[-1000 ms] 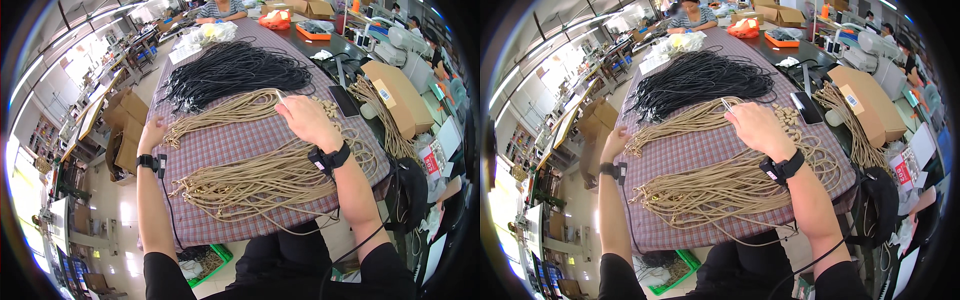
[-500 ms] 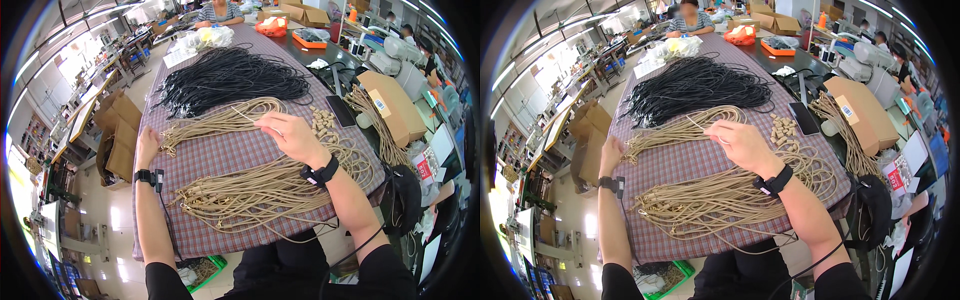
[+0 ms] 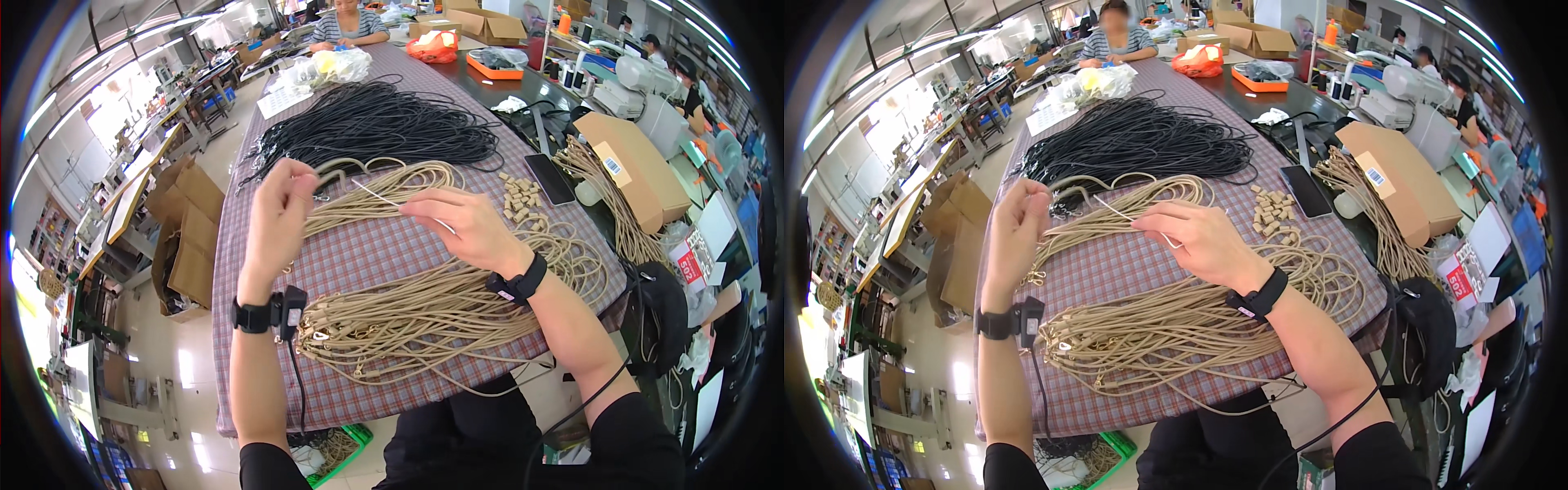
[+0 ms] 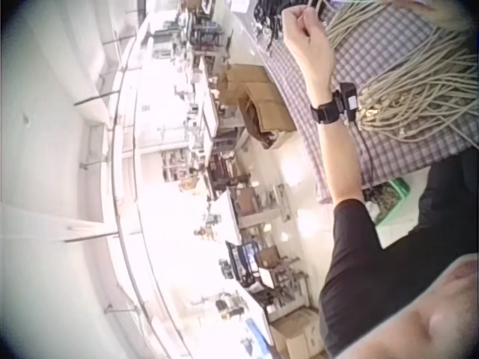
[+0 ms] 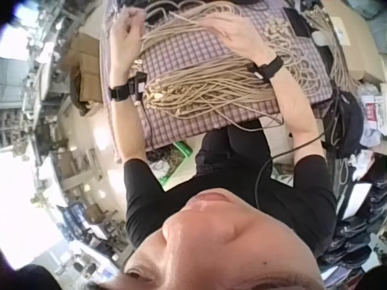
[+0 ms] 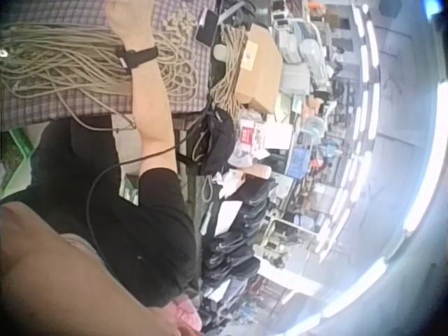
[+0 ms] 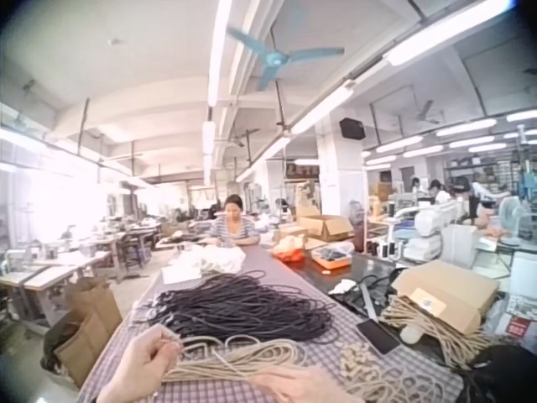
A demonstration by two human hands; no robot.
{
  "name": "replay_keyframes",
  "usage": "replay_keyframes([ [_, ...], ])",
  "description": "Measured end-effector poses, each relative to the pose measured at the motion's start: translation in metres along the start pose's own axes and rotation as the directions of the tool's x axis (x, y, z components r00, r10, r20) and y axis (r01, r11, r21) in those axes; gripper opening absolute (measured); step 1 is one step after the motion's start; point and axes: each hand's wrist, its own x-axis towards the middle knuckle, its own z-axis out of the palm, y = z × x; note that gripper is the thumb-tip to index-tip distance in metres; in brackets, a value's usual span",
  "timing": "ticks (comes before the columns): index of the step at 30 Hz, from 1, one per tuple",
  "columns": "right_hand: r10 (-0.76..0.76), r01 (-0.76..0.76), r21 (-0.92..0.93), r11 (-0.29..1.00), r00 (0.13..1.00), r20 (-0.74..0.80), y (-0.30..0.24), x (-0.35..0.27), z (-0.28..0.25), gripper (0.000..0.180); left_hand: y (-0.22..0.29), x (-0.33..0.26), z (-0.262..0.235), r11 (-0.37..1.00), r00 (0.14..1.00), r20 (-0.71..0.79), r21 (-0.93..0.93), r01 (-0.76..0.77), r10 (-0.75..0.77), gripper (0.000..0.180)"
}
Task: The person sits at a workbench in a factory and assembles beige cords by hand. They pick up a cord, thread a white plastic tie through a small wooden bead, and secure the tie around the cord. The person repeats this process for multiple cords, placing the finished items on the table.
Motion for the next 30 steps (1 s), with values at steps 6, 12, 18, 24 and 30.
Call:
replay_keyframes([
  [6,0.098,-0.099,-0.025,0.995,0.994,-0.043,0.007,-0.001,0.001,0.04,0.038,-0.012,0.008,0.934,0.944,0.317,-0.3,0.194,-0.094,0.024],
  [12,0.285,-0.284,-0.062,0.957,0.958,0.004,-0.001,0.004,-0.014,0.055,0.056,-0.022,0.002,0.838,0.955,0.297,-0.52,0.167,-0.006,0.023],
  [18,0.175,-0.18,-0.152,0.972,0.983,-0.046,0.009,0.007,-0.006,0.045,0.078,-0.032,0.003,0.755,0.941,0.324,-0.64,0.141,0.099,0.028],
  [24,0.206,-0.215,-0.185,0.959,0.976,-0.065,0.031,-0.004,-0.007,0.018,0.059,-0.022,-0.049,0.761,0.994,0.026,-0.645,-0.066,0.108,0.026],
  [30,0.256,-0.293,-0.354,0.888,0.955,-0.148,0.047,-0.006,-0.041,0.01,0.0,0.001,-0.099,0.988,0.976,-0.175,-0.103,0.114,-0.131,0.012],
])
